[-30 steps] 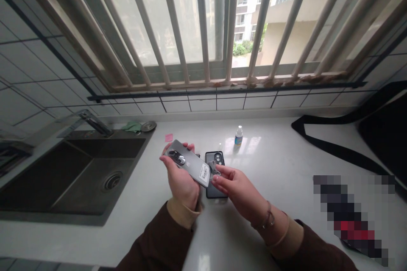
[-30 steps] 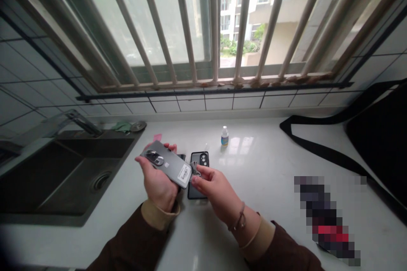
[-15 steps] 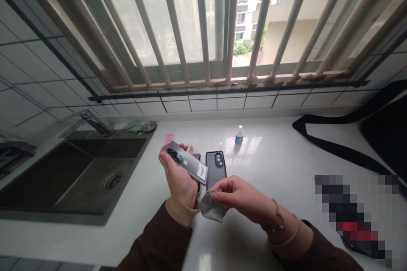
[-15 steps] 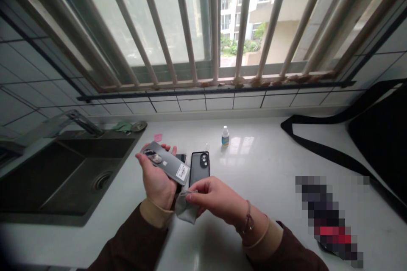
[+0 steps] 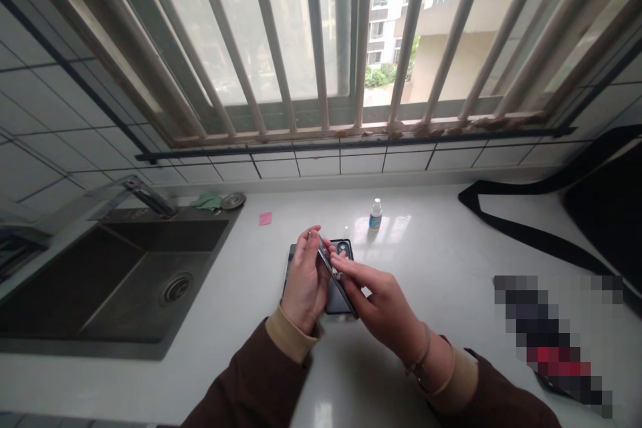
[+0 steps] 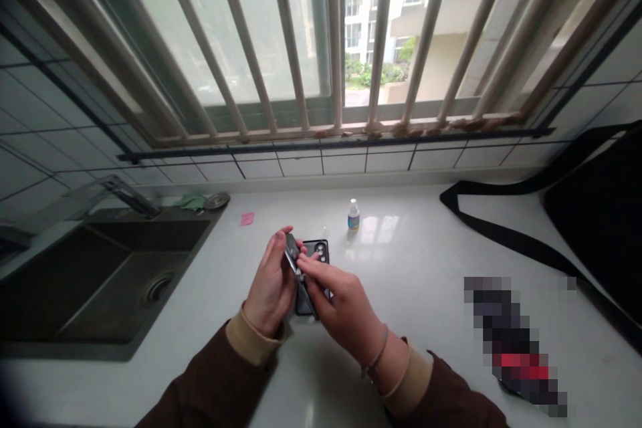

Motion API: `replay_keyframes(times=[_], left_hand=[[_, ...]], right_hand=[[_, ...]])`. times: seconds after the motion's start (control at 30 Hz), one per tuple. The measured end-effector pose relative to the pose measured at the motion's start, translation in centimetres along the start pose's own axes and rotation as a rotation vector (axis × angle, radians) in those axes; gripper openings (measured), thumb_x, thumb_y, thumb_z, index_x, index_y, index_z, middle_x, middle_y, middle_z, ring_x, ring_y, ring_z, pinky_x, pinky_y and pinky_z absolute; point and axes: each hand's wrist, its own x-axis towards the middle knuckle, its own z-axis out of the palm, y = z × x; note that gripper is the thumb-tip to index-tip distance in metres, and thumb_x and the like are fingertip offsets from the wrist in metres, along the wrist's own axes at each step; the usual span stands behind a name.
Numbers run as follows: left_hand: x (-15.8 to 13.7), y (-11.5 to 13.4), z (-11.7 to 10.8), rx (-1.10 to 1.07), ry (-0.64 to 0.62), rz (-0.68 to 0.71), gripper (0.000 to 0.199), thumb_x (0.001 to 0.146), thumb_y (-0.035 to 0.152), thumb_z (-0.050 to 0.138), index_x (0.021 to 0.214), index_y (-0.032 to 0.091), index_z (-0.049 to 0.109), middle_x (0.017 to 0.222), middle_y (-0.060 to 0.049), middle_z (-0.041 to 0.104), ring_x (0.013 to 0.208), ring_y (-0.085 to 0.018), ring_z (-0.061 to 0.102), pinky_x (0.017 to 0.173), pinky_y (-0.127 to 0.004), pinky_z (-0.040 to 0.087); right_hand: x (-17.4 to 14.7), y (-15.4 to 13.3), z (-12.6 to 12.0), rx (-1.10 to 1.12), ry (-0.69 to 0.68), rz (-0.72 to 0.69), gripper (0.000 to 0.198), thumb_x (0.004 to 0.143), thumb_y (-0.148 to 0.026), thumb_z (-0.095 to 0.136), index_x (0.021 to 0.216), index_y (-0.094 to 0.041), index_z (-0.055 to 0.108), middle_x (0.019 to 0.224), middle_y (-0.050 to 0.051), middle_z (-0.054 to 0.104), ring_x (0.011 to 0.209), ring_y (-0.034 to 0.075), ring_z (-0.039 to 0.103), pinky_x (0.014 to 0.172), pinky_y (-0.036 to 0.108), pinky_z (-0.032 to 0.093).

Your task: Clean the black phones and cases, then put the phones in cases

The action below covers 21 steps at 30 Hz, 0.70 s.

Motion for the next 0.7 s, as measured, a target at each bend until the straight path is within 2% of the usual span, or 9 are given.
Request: replay_keyframes(times=[0.1, 0.2, 0.3, 0.43, 0.57, 0.63, 0.7], left_hand=[[-0.2, -0.1, 0.2, 0.021, 0.012, -0.019, 0.044, 0.085, 0.043, 0.09, 0.116, 0.024, 0.066, 0.086, 0.003, 0.065, 0.077, -0.012, 0.067, 0.096, -0.038, 0.062], [0.3, 0.2, -0.3, 0.033, 0.072, 0.029, 0.04, 0.083, 0.043, 0.091, 0.106, 0.023, 0.065, 0.081, 0.005, 0.061, 0.071, -0.01, 0.063, 0.096, -0.04, 0.063], [1.1, 0.6, -0.9, 0.038, 0.186, 0.115, 0.039, 0.084, 0.045, 0.09, 0.103, 0.023, 0.063, 0.08, 0.006, 0.059, 0.068, -0.008, 0.061, 0.093, -0.039, 0.065], [1.6, 1.1, -1.4, 0.039, 0.312, 0.22, 0.04, 0.086, 0.046, 0.088, 0.107, 0.026, 0.06, 0.085, 0.007, 0.059, 0.071, -0.009, 0.063, 0.09, -0.041, 0.066], [1.7, 0.9, -1.6, 0.014, 0.274, 0.225, 0.043, 0.085, 0.047, 0.09, 0.108, 0.025, 0.061, 0.085, 0.007, 0.06, 0.07, -0.008, 0.063, 0.088, -0.035, 0.066], [1.9, 0.7, -1.8, -0.01, 0.243, 0.219, 0.04, 0.086, 0.044, 0.09, 0.107, 0.024, 0.063, 0.086, 0.006, 0.062, 0.07, -0.008, 0.065, 0.084, -0.03, 0.064], [2.1, 0.5, -1.9, -0.041, 0.221, 0.196, 0.028, 0.092, 0.039, 0.084, 0.104, 0.021, 0.066, 0.088, 0.003, 0.066, 0.073, -0.01, 0.067, 0.078, -0.025, 0.062]], right_hand=[[-0.1, -0.3, 0.0, 0.016, -0.035, -0.032, 0.044, 0.106, -0.018, 0.056, 0.148, -0.028, 0.069, 0.145, 0.006, 0.072, 0.136, 0.027, 0.069, 0.12, 0.049, 0.055], [-0.1, -0.5, -0.2, 0.037, -0.058, -0.015, 0.045, 0.106, -0.019, 0.058, 0.148, -0.028, 0.068, 0.142, 0.006, 0.073, 0.132, 0.028, 0.072, 0.116, 0.048, 0.058], [-0.1, -0.6, -0.4, 0.023, -0.095, -0.011, 0.045, 0.105, -0.019, 0.059, 0.149, -0.029, 0.067, 0.142, 0.006, 0.073, 0.128, 0.027, 0.074, 0.113, 0.045, 0.061], [0.0, -0.5, -0.3, -0.078, -0.061, 0.008, 0.042, 0.105, -0.025, 0.062, 0.146, -0.027, 0.07, 0.136, 0.008, 0.077, 0.119, 0.028, 0.079, 0.103, 0.043, 0.066], [0.1, -0.1, -0.3, -0.116, -0.008, 0.09, 0.033, 0.107, -0.032, 0.06, 0.135, -0.025, 0.077, 0.122, 0.008, 0.083, 0.105, 0.029, 0.083, 0.091, 0.041, 0.069], [0.1, 0.2, -0.4, -0.117, 0.044, 0.131, 0.032, 0.108, -0.034, 0.06, 0.132, -0.025, 0.079, 0.122, 0.008, 0.083, 0.107, 0.029, 0.082, 0.093, 0.042, 0.068], [0.2, 0.6, -0.6, -0.121, 0.099, 0.165, 0.033, 0.108, -0.037, 0.059, 0.131, -0.025, 0.079, 0.124, 0.008, 0.082, 0.11, 0.03, 0.081, 0.097, 0.043, 0.066]])
